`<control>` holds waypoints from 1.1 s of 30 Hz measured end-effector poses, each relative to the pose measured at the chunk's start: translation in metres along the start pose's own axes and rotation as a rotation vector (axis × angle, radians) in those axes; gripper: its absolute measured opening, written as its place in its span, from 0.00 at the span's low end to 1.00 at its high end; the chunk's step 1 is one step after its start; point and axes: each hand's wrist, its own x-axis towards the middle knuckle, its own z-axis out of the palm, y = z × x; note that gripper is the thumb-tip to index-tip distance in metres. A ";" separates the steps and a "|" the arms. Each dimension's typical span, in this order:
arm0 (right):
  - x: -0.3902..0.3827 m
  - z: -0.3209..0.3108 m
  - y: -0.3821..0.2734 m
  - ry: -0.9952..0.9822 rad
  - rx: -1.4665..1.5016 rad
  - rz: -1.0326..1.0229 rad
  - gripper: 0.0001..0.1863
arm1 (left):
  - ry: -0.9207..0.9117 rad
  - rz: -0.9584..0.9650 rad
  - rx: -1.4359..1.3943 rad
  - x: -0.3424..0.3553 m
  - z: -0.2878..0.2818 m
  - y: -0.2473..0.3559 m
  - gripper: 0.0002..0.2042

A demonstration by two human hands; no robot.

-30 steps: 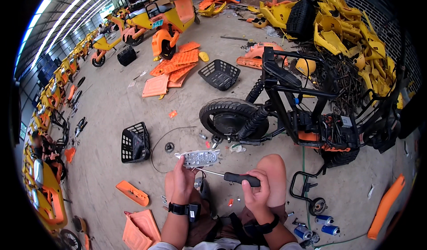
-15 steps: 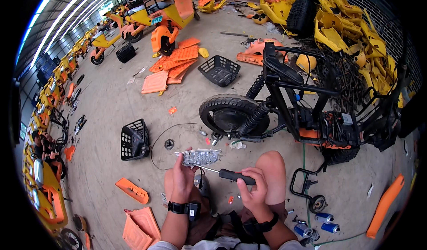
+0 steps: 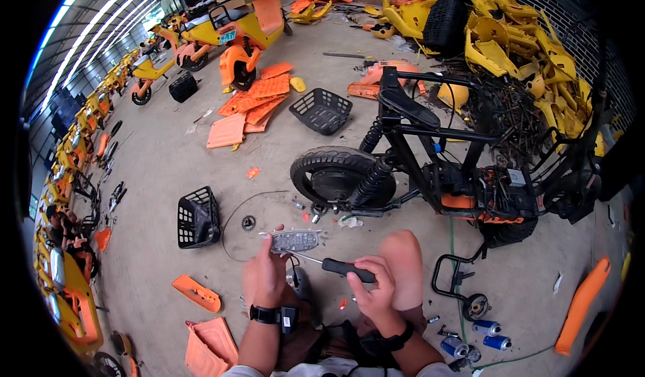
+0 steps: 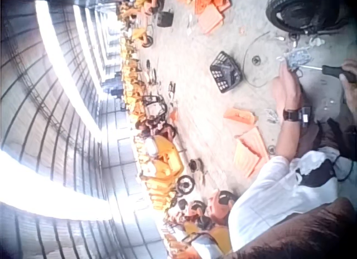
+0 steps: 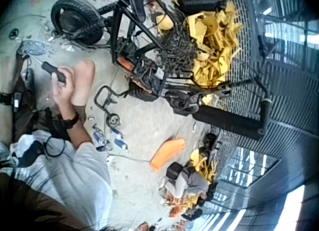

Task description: The person disassembles a light component using a screwdriver, removing screws and separating the internal parts while sitting in a workspace containing various moped frames and components.

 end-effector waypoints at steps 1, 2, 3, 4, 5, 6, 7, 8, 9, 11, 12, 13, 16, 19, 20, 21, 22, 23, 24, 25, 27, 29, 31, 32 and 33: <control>0.002 0.001 -0.001 -0.007 0.010 0.006 0.13 | 0.009 -0.009 -0.004 -0.002 0.003 0.000 0.25; 0.001 0.002 -0.001 -0.013 0.021 0.021 0.13 | 0.002 0.001 0.071 -0.001 0.000 0.001 0.24; 0.000 0.001 -0.001 -0.021 0.061 0.053 0.13 | 0.027 0.003 0.096 -0.002 0.000 -0.003 0.23; 0.001 0.001 -0.001 -0.031 0.062 0.042 0.12 | 0.052 0.024 0.127 0.000 0.000 -0.002 0.22; 0.000 0.001 -0.001 -0.041 0.063 0.031 0.12 | 0.057 0.018 0.165 -0.001 -0.001 -0.003 0.21; -0.002 0.001 -0.001 -0.053 0.064 0.020 0.12 | 0.063 0.011 0.202 -0.002 -0.001 -0.004 0.21; -0.004 0.000 -0.002 -0.066 0.099 0.044 0.11 | 0.067 0.009 0.238 -0.002 0.000 -0.003 0.21; -0.003 0.002 -0.003 -0.083 0.083 0.010 0.11 | 0.083 0.014 0.260 -0.003 0.000 0.000 0.20; 0.000 0.002 -0.005 -0.101 0.056 -0.020 0.11 | 0.096 0.009 0.276 -0.006 0.006 0.005 0.20; 0.004 -0.003 -0.006 -0.088 -0.053 -0.022 0.10 | 0.084 -0.009 0.404 -0.020 0.030 0.022 0.19; 0.004 -0.003 -0.002 -0.092 -0.005 0.028 0.09 | 0.087 0.014 0.377 -0.013 0.020 0.013 0.19; 0.002 0.002 0.002 -0.077 0.029 0.079 0.08 | 0.093 0.007 0.381 -0.012 0.018 0.014 0.19; -0.004 0.005 -0.006 -0.081 0.119 0.382 0.07 | 0.090 0.007 0.337 -0.014 0.005 0.010 0.19; -0.004 0.008 -0.008 -0.038 0.120 0.480 0.08 | 0.095 0.051 0.449 -0.009 0.003 0.005 0.19; -0.006 0.011 -0.007 -0.021 0.118 0.479 0.08 | 0.118 0.066 0.526 -0.013 0.006 0.013 0.19; -0.005 0.013 -0.007 0.002 0.103 0.476 0.08 | 0.133 0.004 0.700 -0.017 0.011 0.022 0.19; -0.004 0.014 -0.008 -0.009 0.090 0.448 0.08 | 0.109 0.057 0.419 -0.006 -0.006 0.003 0.19; -0.003 0.014 -0.009 -0.034 0.063 0.383 0.08 | 0.103 0.057 0.378 -0.002 -0.011 -0.003 0.19; -0.002 0.013 -0.008 -0.058 0.040 0.316 0.08 | 0.096 0.061 0.338 0.000 -0.013 -0.007 0.19; -0.003 0.011 -0.003 -0.064 0.005 0.247 0.08 | 0.084 0.057 0.315 0.001 -0.013 -0.008 0.19; -0.008 0.012 0.008 -0.080 -0.064 0.119 0.08 | 0.056 0.101 0.382 0.002 -0.020 -0.011 0.21; -0.010 0.011 0.005 -0.090 0.009 0.271 0.08 | 0.061 0.073 0.335 -0.001 -0.018 -0.005 0.22; -0.008 0.011 0.001 -0.102 0.013 0.329 0.09 | 0.049 0.056 0.318 0.000 -0.018 -0.003 0.24; -0.005 0.011 -0.002 -0.126 -0.036 0.226 0.09 | 0.055 0.073 0.370 0.001 -0.018 -0.004 0.24; -0.001 0.011 -0.004 -0.148 -0.085 0.123 0.10 | 0.059 0.089 0.421 0.002 -0.018 -0.005 0.24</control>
